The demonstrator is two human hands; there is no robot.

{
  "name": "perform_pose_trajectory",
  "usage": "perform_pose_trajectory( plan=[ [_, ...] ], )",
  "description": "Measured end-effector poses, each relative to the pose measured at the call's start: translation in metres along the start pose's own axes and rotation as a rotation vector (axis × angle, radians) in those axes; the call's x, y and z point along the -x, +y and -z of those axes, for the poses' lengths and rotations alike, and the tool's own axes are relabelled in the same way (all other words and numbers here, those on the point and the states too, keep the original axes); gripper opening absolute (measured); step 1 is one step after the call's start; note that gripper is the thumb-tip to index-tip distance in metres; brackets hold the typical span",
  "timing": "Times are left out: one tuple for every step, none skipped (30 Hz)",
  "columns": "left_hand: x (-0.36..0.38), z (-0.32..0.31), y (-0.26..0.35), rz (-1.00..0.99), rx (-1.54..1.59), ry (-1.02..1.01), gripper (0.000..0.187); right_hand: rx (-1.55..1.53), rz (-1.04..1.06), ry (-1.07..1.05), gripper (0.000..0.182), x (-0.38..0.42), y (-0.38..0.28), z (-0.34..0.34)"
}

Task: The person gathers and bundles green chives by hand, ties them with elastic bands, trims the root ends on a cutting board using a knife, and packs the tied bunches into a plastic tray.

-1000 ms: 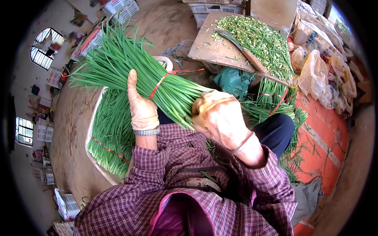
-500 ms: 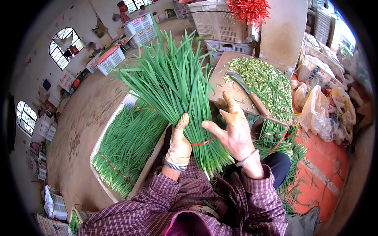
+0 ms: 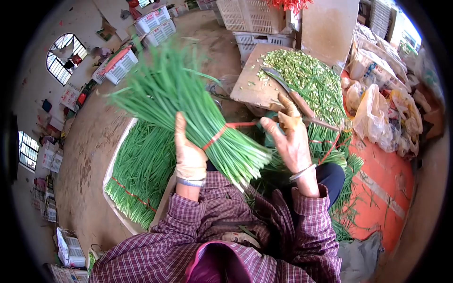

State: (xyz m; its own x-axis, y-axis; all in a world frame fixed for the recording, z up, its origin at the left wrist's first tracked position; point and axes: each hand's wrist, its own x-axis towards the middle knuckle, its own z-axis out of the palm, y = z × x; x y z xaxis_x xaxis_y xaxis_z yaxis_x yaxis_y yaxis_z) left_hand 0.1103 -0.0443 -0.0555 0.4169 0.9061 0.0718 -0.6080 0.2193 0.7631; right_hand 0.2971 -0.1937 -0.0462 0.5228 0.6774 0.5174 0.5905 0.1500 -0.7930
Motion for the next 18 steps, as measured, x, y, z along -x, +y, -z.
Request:
perform_pose_trajectory(
  plan=[
    [-0.002, 0.003, 0.009, 0.024, 0.068, 0.001, 0.071, -0.161, -0.133, 0.026, 0.041, 0.009, 0.014, 0.004],
    [-0.005, 0.005, 0.018, 0.04, 0.137, -0.001, 0.075, -0.209, -0.218, 0.029, 0.039, 0.017, 0.027, 0.006],
    [-0.01, 0.012, 0.019, -0.009, 0.17, -0.02, 0.079, -0.258, -0.304, 0.037, 0.038, 0.025, 0.041, 0.008],
    [-0.01, 0.01, 0.026, -0.036, 0.213, 0.01, 0.08, -0.306, -0.359, 0.038, 0.036, 0.034, 0.049, 0.008],
    [-0.009, 0.01, 0.031, -0.022, 0.254, -0.004, 0.079, -0.234, -0.326, 0.004, 0.033, 0.04, 0.058, 0.006],
    [-0.008, 0.012, 0.035, -0.006, 0.297, -0.02, 0.078, -0.08, -0.262, -0.045, 0.033, 0.046, 0.066, 0.002],
    [-0.009, 0.013, 0.037, -0.004, 0.294, -0.022, 0.078, -0.074, -0.253, -0.114, 0.035, 0.047, 0.062, -0.001],
    [-0.01, 0.014, 0.037, 0.011, 0.321, -0.016, 0.076, -0.068, -0.245, -0.181, 0.037, 0.049, 0.057, -0.007],
    [-0.01, 0.016, 0.038, 0.026, 0.348, -0.01, 0.075, -0.099, -0.264, -0.223, 0.042, 0.051, 0.05, -0.012],
    [-0.011, 0.019, 0.038, 0.029, 0.345, -0.014, 0.075, -0.084, -0.196, -0.232, 0.047, 0.054, 0.05, -0.023],
    [-0.013, 0.022, 0.035, 0.083, 0.394, -0.013, 0.072, -0.038, -0.08, -0.274, 0.051, 0.055, 0.052, -0.034],
    [-0.013, 0.024, 0.033, 0.138, 0.443, -0.012, 0.07, 0.01, 0.035, -0.315, 0.054, 0.055, 0.052, -0.043],
    [-0.013, 0.024, 0.031, 0.145, 0.441, -0.019, 0.07, -0.01, 0.061, -0.32, 0.056, 0.054, 0.044, -0.052],
    [-0.013, 0.024, 0.029, 0.186, 0.482, -0.04, 0.07, -0.031, 0.087, -0.325, 0.058, 0.051, 0.034, -0.062],
    [-0.012, 0.024, 0.027, 0.228, 0.521, -0.061, 0.069, -0.043, 0.038, -0.355, 0.059, 0.048, 0.023, -0.063],
    [-0.011, 0.023, 0.026, 0.236, 0.517, -0.068, 0.069, -0.056, 0.104, -0.236, 0.055, 0.047, 0.016, -0.07],
    [-0.009, 0.023, 0.025, 0.253, 0.499, -0.113, 0.068, -0.08, 0.103, -0.235, 0.057, 0.044, 0.016, -0.075],
    [-0.007, 0.022, 0.023, 0.273, 0.481, -0.158, 0.067, -0.104, 0.102, -0.235, 0.059, 0.039, 0.016, -0.079]
  ],
)
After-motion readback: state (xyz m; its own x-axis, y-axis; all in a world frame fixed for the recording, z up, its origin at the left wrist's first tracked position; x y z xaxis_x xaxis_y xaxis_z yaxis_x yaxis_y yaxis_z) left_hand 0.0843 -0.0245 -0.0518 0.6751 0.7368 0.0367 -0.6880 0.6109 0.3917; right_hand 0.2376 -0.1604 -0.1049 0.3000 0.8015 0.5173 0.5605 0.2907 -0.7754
